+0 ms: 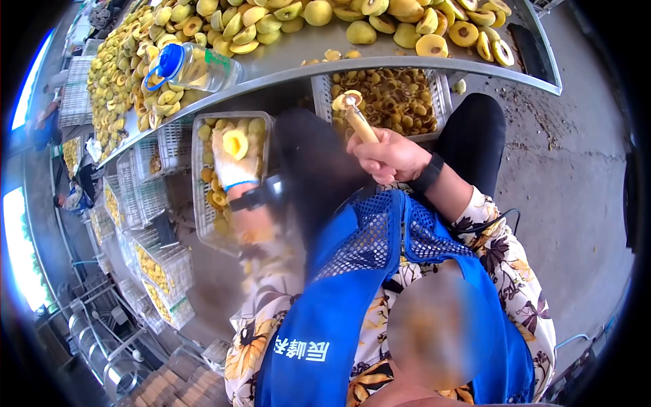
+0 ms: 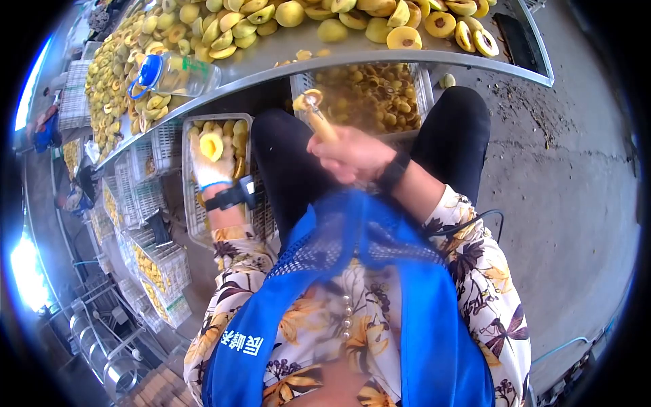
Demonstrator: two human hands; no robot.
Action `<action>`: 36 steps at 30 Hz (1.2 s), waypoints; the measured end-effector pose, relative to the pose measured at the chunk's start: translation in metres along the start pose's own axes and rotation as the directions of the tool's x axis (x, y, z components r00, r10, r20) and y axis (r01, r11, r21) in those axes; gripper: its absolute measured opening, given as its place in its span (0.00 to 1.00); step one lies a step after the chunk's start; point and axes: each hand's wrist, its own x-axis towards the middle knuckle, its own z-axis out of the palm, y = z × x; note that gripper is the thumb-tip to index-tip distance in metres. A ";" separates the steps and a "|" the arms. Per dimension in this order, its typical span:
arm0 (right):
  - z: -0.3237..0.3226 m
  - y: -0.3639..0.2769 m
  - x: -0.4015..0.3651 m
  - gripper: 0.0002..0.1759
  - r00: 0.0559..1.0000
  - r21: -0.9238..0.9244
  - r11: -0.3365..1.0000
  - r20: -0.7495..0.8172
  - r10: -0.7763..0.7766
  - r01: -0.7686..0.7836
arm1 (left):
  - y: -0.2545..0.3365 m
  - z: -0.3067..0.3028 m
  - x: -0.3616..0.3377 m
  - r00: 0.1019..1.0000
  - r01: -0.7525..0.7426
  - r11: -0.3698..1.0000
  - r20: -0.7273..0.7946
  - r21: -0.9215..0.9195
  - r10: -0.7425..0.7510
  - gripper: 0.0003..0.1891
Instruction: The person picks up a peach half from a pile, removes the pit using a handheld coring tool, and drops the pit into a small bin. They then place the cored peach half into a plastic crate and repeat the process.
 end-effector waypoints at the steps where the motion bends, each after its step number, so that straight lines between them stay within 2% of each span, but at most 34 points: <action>1: -0.002 0.002 0.004 0.06 0.986 -0.111 0.993 -0.163 0.028 -0.047 | -0.009 -0.021 0.002 0.988 -0.032 0.892 -0.122 0.451 0.097 0.17; 2: -0.004 0.003 0.008 0.06 0.945 -0.210 0.972 -0.324 0.032 -0.105 | 0.006 -0.032 -0.002 0.939 0.326 0.872 -0.233 0.366 -0.253 0.20; 3: -0.007 0.003 0.011 0.07 0.924 -0.221 0.970 -0.383 0.009 -0.101 | 0.020 -0.036 -0.004 0.943 0.332 0.656 -0.256 0.677 -0.213 0.18; 5: -0.015 0.006 0.013 0.08 0.867 -0.239 0.964 -0.499 -0.021 -0.114 | 0.045 -0.008 0.011 0.983 0.151 0.770 -0.173 0.620 -0.054 0.18; 6: -0.015 0.009 0.013 0.08 0.868 -0.277 0.954 -0.494 -0.041 -0.113 | 0.055 0.011 0.015 0.990 0.070 0.811 -0.142 0.581 0.017 0.18; 8: -0.014 0.005 0.014 0.08 0.869 -0.367 0.926 -0.483 -0.106 -0.091 | 0.094 0.073 0.034 0.972 -0.233 0.824 0.110 0.517 0.206 0.17; 9: -0.007 0.001 0.009 0.07 0.864 -0.432 0.901 -0.469 -0.184 -0.043 | 0.112 0.107 0.046 0.917 -0.395 0.762 0.273 0.512 0.292 0.15; 10: -0.004 -0.004 0.005 0.06 0.859 -0.473 0.880 -0.471 -0.203 -0.051 | 0.120 0.143 0.058 0.879 -0.466 0.704 0.371 0.537 0.299 0.14; 11: -0.003 -0.008 0.001 0.06 0.853 -0.512 0.857 -0.473 -0.221 -0.062 | 0.140 0.174 0.065 0.828 -0.539 0.589 0.508 0.602 0.238 0.14; 12: -0.003 -0.009 -0.002 0.06 0.847 -0.548 0.833 -0.477 -0.236 -0.076 | 0.150 0.205 0.074 0.764 -0.590 0.536 0.633 0.604 0.126 0.14; 13: -0.006 -0.005 -0.004 0.05 0.828 -0.536 0.844 -0.462 -0.317 0.024 | 0.157 0.231 0.078 0.740 -0.577 0.533 0.673 0.619 0.020 0.15; 14: -0.011 -0.002 -0.006 0.05 0.824 -0.529 0.848 -0.464 -0.324 0.036 | 0.156 0.252 0.083 0.731 -0.568 0.507 0.680 0.648 -0.050 0.16; 16: -0.020 0.002 -0.013 0.05 0.817 -0.508 0.859 -0.468 -0.337 0.064 | 0.155 0.273 0.090 0.800 -0.457 0.516 0.588 0.725 -0.118 0.18; 19: -0.018 0.002 -0.022 0.06 0.771 -0.568 0.817 -0.472 -0.427 0.104 | 0.156 0.264 0.097 0.796 -0.416 0.545 0.581 0.728 -0.168 0.24; 20: -0.016 -0.001 -0.025 0.06 0.750 -0.603 0.789 -0.468 -0.467 0.116 | 0.164 0.249 0.091 0.819 -0.334 0.649 0.551 0.684 -0.160 0.24; 22: -0.017 -0.005 -0.022 0.07 0.669 -0.712 0.687 -0.442 -0.597 0.142 | 0.154 0.217 0.084 0.870 -0.306 0.863 0.486 0.403 0.081 0.20; 23: -0.014 -0.006 -0.020 0.08 0.629 -0.759 0.634 -0.422 -0.653 0.149 | 0.151 0.198 0.076 0.832 0.029 0.999 0.554 0.015 -0.032 0.19; 24: -0.009 -0.008 -0.019 0.09 0.610 -0.807 0.577 -0.394 -0.687 0.129 | 0.150 0.179 0.065 0.761 0.397 0.851 0.641 -0.344 -0.096 0.17; 26: 0.000 -0.015 -0.014 0.12 0.575 -0.893 0.442 -0.317 -0.754 0.087 | 0.142 0.153 0.036 0.754 0.547 0.561 0.657 -0.621 -0.008 0.15; 27: 0.007 -0.018 -0.009 0.13 0.568 -0.916 0.400 -0.304 -0.765 0.047 | 0.133 0.147 0.026 0.749 0.594 0.464 0.662 -0.658 -0.020 0.14; 28: 0.011 -0.018 -0.005 0.13 0.585 -0.932 0.361 -0.277 -0.763 0.029 | 0.138 0.143 0.014 0.737 0.643 0.403 0.670 -0.651 -0.093 0.16; 30: 0.018 -0.016 0.000 0.13 0.614 -0.959 0.282 -0.230 -0.755 -0.013 | 0.122 0.149 -0.007 0.824 0.567 0.476 0.479 -0.673 -0.303 0.19; 31: 0.023 -0.017 0.000 0.12 0.635 -0.951 0.307 -0.259 -0.728 -0.035 | 0.116 0.154 -0.013 0.907 0.390 0.699 0.381 -0.600 -0.180 0.20; 32: 0.026 -0.015 0.000 0.12 0.641 -0.966 0.254 -0.228 -0.733 -0.054 | 0.111 0.158 -0.020 0.961 0.180 0.861 0.270 -0.476 -0.051 0.21; 34: 0.028 -0.012 -0.004 0.12 0.648 -0.985 0.145 -0.173 -0.742 -0.096 | 0.110 0.163 -0.029 0.914 0.404 0.658 0.316 -0.636 -0.255 0.21; 36: 0.014 -0.002 -0.003 0.11 0.642 -0.989 0.120 -0.146 -0.753 -0.084 | 0.114 0.169 -0.031 0.931 0.346 0.703 0.318 -0.621 -0.178 0.20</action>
